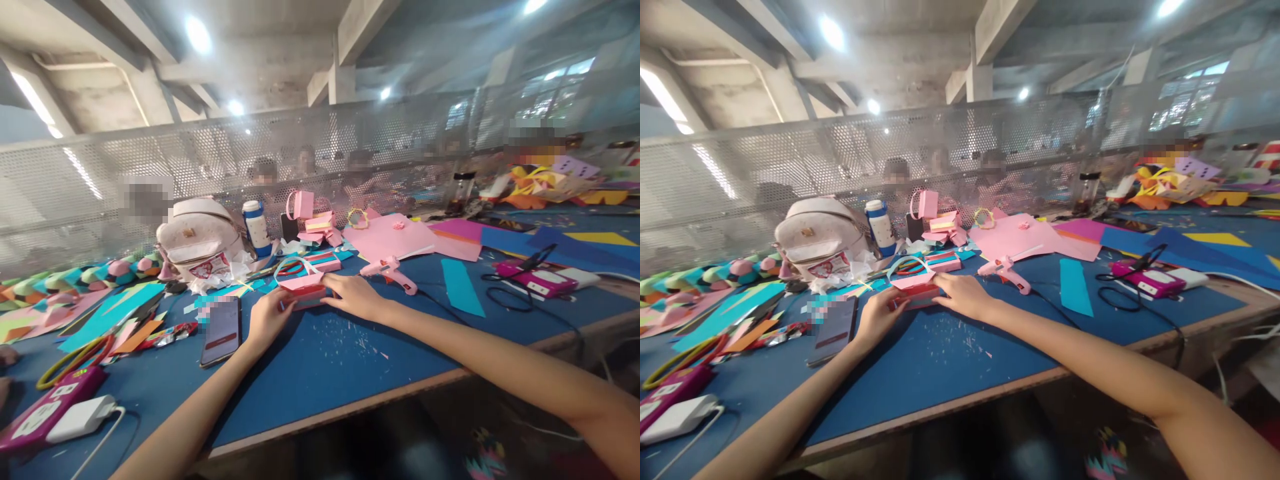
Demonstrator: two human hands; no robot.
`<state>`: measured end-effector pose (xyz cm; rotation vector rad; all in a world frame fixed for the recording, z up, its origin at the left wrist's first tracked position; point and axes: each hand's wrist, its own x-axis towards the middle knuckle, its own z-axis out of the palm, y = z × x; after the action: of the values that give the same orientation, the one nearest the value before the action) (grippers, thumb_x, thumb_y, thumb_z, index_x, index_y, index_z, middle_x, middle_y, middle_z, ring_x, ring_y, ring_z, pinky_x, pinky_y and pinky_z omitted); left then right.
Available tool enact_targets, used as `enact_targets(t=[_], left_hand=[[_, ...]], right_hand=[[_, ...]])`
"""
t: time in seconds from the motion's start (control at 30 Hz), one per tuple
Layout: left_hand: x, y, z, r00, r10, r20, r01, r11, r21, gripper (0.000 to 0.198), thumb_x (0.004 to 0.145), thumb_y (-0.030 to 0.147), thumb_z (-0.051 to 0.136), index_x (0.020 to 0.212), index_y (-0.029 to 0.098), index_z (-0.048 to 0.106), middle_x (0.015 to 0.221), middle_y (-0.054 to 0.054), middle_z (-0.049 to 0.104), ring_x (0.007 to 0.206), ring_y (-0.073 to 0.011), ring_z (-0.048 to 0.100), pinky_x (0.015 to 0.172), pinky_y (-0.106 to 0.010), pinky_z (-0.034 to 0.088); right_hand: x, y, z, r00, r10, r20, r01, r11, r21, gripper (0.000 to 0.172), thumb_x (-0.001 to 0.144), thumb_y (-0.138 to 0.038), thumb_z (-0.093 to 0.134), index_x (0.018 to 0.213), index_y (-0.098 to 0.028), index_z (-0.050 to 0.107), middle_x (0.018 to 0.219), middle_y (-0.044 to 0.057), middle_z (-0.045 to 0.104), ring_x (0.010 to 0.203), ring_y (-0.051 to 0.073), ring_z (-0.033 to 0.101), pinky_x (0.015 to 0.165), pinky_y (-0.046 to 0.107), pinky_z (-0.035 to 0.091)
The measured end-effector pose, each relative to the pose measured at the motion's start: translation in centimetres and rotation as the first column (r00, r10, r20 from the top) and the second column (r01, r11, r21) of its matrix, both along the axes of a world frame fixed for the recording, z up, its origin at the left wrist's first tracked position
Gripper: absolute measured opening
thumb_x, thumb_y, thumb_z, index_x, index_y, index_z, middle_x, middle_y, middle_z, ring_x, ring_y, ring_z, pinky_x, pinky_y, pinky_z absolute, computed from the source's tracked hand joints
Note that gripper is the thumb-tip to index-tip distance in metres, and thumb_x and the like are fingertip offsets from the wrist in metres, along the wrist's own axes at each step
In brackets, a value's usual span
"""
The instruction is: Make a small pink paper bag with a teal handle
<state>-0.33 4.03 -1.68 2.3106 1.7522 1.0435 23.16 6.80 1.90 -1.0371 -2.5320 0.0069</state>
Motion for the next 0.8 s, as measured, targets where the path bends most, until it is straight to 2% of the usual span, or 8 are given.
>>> enact_targets(t=[0.13, 0.23, 0.4, 0.63, 0.8], left_hand=[[-0.3, 0.0, 0.0, 1.0, 0.0, 0.008, 0.0, 1.0, -0.018, 0.017, 0.088, 0.032, 0.056, 0.088, 0.022, 0.07, 0.088, 0.002, 0.072, 0.065, -0.0107, 0.058, 0.06, -0.02, 0.041], [-0.2, -0.1, 0.1, 1.0, 0.002, 0.007, -0.001, 0.999, -0.038, 0.017, 0.088, 0.033, 0.056, 0.089, 0.022, 0.07, 0.089, 0.002, 0.072, 0.066, -0.0106, 0.06, 0.062, -0.02, 0.042], [-0.1, -0.1, 0.1, 1.0, 0.015, -0.025, -0.017, 0.997, -0.079, 0.015, 0.08, 0.027, 0.066, 0.094, 0.023, 0.07, 0.094, 0.0, 0.074, 0.08, -0.0149, 0.065, 0.066, -0.022, 0.042], [0.1, -0.1, 0.5, 0.997, 0.064, -0.054, -0.069, 0.992, -0.103, 0.014, 0.08, 0.026, 0.067, 0.092, 0.023, 0.071, 0.093, 0.0, 0.075, 0.082, -0.0165, 0.067, 0.068, -0.023, 0.042], [0.5, -0.4, 0.6, 0.994, 0.083, -0.066, -0.089, 0.991, -0.1, 0.015, 0.079, 0.029, 0.067, 0.093, 0.024, 0.072, 0.093, 0.0, 0.075, 0.083, -0.0173, 0.067, 0.065, -0.023, 0.04]], right_hand=[[-1.3, 1.3, -0.4, 0.999, -0.012, -0.042, 0.01, 0.999, -0.04, 0.021, 0.085, -0.028, 0.067, 0.105, -0.024, 0.067, 0.106, 0.002, 0.071, 0.089, 0.019, 0.067, 0.068, 0.025, 0.043], [-1.7, 1.4, -0.7, 0.997, -0.014, -0.07, 0.011, 0.998, -0.057, 0.015, 0.085, -0.024, 0.066, 0.1, -0.024, 0.069, 0.101, 0.001, 0.071, 0.082, 0.016, 0.066, 0.065, 0.023, 0.04], [-1.9, 1.3, -1.2, 0.995, 0.011, -0.095, -0.017, 0.998, -0.061, 0.019, 0.085, -0.021, 0.064, 0.103, -0.026, 0.07, 0.096, 0.0, 0.073, 0.081, 0.016, 0.066, 0.067, 0.023, 0.039], [-2.3, 1.2, -1.4, 0.992, -0.036, -0.123, 0.024, 0.995, -0.094, 0.024, 0.083, -0.02, 0.065, 0.105, -0.027, 0.071, 0.085, 0.0, 0.073, 0.073, 0.016, 0.066, 0.063, 0.023, 0.038], [-2.6, 0.7, -1.7, 0.986, -0.06, -0.157, 0.047, 0.995, -0.083, 0.022, 0.082, -0.02, 0.065, 0.102, -0.029, 0.071, 0.087, -0.001, 0.074, 0.077, 0.017, 0.068, 0.064, 0.024, 0.038]])
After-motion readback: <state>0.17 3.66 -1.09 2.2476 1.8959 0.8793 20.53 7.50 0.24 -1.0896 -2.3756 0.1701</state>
